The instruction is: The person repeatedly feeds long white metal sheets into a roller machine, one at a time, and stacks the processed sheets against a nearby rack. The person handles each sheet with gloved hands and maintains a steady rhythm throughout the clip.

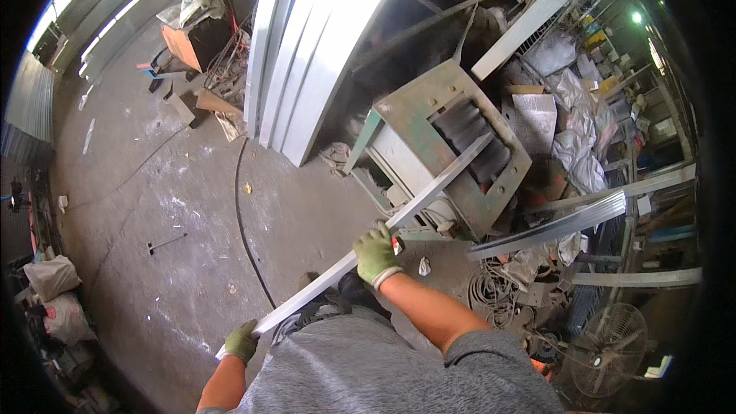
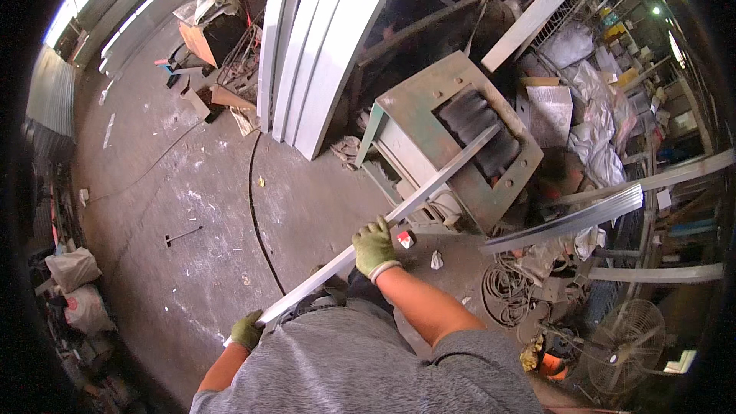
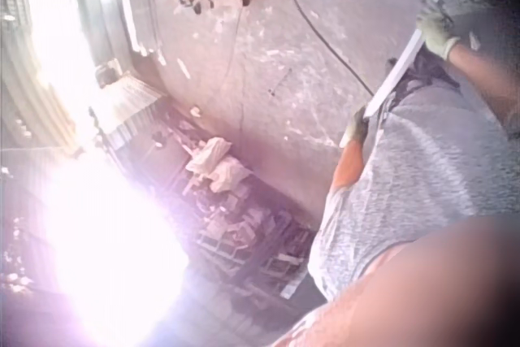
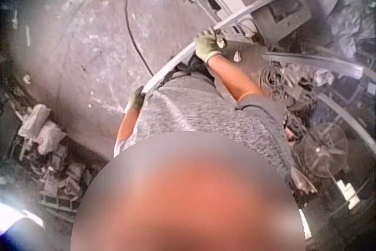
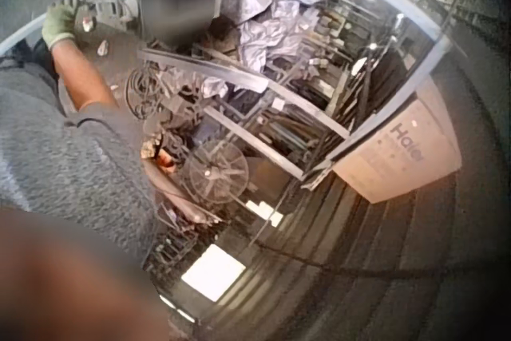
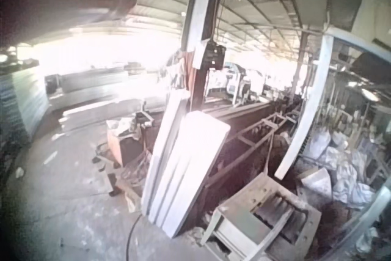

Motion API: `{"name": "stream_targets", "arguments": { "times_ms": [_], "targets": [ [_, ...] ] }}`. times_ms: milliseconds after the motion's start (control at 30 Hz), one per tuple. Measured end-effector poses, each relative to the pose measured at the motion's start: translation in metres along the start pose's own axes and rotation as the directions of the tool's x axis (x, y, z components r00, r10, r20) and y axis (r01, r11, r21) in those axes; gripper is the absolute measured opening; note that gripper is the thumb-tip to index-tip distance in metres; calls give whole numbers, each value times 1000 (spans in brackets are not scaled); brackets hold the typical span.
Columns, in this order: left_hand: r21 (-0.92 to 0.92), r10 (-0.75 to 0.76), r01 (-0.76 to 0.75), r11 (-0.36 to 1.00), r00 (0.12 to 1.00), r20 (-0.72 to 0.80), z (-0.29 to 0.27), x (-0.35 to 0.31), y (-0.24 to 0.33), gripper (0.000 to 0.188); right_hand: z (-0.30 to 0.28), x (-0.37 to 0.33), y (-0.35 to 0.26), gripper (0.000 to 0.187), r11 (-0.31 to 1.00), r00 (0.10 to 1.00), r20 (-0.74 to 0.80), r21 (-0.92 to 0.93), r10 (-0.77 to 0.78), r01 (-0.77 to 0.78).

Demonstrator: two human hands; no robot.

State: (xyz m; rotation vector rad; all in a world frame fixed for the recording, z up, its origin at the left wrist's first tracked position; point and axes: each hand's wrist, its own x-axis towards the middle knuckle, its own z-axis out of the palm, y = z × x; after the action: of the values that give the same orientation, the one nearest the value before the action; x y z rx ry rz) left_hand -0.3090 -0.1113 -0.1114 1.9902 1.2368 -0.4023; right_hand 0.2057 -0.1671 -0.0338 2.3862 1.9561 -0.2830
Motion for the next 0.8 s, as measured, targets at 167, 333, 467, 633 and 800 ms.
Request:
{"name": "stream_targets", "arguments": {
  "times_ms": [167,333,467,633,800],
  "targets": [
    [-12,27,-28,1000,999,-37,-10,4,-7,47,3,1,-7,20,999,1000,-24,50,3,-2],
    [47,42,-44,998,999,30,-16,59,87,43,-8,22,86,20,995,991,-118,-59,70,-77],
    [109,186,-185,977,983,7,-33,101,192,39,-32,46,191,20,986,969,-233,-126,79,-111],
    [162,198,-188,969,979,-48,-47,124,262,37,-61,58,263,16,992,961,-246,17,125,-124],
    [103,246,-237,966,966,-78,-34,100,222,31,-42,47,212,17,995,964,-251,-2,94,-98]
  ]
}}
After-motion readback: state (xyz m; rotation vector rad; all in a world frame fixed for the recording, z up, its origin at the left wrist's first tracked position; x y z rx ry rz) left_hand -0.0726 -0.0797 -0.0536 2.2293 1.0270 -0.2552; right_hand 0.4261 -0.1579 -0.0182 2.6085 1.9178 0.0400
